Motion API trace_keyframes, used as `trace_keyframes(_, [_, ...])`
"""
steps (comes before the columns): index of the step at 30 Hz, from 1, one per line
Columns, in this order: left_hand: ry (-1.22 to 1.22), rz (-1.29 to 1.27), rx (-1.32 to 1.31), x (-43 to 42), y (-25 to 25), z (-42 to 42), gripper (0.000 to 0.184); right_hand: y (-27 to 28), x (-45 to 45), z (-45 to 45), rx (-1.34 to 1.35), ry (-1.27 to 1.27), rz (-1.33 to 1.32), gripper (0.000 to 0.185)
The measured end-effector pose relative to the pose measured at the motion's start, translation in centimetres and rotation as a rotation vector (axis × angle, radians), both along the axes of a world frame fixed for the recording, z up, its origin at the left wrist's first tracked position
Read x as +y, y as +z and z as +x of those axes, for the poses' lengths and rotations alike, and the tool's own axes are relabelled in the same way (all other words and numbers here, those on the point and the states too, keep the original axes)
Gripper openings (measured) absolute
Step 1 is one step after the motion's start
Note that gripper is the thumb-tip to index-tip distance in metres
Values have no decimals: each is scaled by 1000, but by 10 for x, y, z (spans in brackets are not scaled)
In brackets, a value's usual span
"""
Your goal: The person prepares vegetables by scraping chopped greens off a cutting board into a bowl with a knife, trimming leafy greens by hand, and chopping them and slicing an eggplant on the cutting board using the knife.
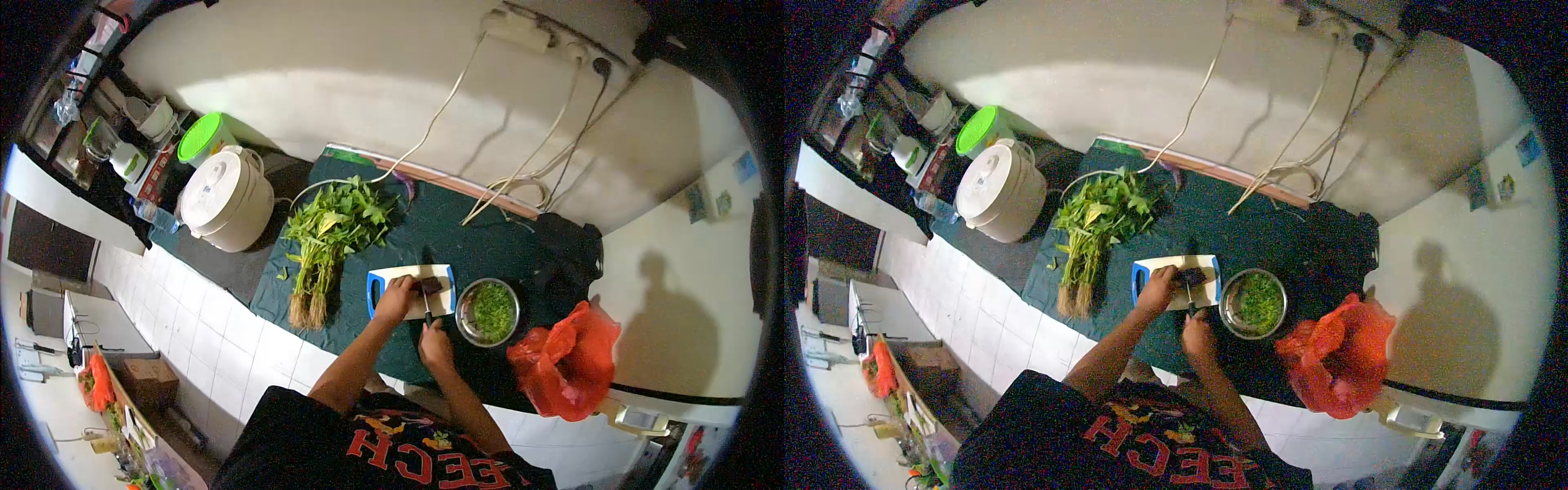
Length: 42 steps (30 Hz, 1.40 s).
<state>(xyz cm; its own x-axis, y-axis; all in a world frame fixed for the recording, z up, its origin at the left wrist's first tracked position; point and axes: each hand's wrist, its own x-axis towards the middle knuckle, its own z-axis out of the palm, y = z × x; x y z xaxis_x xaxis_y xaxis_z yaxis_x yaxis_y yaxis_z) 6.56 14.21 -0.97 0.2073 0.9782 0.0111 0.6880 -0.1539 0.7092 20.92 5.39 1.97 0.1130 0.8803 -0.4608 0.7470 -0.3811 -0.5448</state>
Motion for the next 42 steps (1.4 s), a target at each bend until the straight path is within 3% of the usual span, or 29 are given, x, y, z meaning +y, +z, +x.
trace_keyframes(3, [186,-104,-134,-5,3,-8,27,-5,-7,9,-82,72,12,40])
trace_keyframes(5, [435,-109,-332,-16,3,-18,27,-9,-15,13,-71,81,99,39])
trace_keyframes(6, [451,-63,-176,-19,11,-24,27,-6,-17,15,-67,78,113,39])
trace_keyframes(9, [336,104,-101,-3,24,-29,29,-6,-41,27,-35,36,73,40])
trace_keyframes(11, [245,134,-121,35,13,-29,32,-20,-49,44,-29,176,148,41])
trace_keyframes(13, [170,275,-53,74,21,-17,32,4,-51,56,7,153,127,43])
trace_keyframes(16, [170,203,63,121,37,-4,34,46,-64,75,45,203,13,44])
trace_keyframes(19, [79,307,215,152,15,-6,38,57,-98,94,10,255,202,44])
trace_keyframes(20, [-7,109,385,166,-6,-12,56,75,-111,101,9,293,215,44])
trace_keyframes(22, [58,136,495,156,-8,-13,66,100,-129,105,1,323,230,45])
trace_keyframes(24, [168,212,664,144,-9,-11,90,115,-146,107,141,23,-14,46])
trace_keyframes(25, [167,209,661,139,-9,-8,90,120,-153,108,137,22,-17,46])
trace_keyframes(27, [168,470,551,125,5,3,87,127,-164,109,52,-20,-187,48])
trace_keyframes(29, [31,301,320,87,28,22,72,116,-173,114,50,-31,-156,48])
trace_keyframes(30, [-201,105,350,76,23,27,60,109,-177,115,50,-44,-125,48])
trace_keyframes(31, [-232,133,233,47,39,37,52,104,-181,116,56,-35,-122,48])
trace_keyframes(33, [-326,43,381,22,29,48,38,95,-184,118,-53,80,208,48])
trace_keyframes(38, [18,-45,225,-2,26,47,35,85,-168,129,-30,170,261,45])
trace_keyframes(42, [97,-153,110,-22,32,30,35,100,-150,126,67,148,251,43])
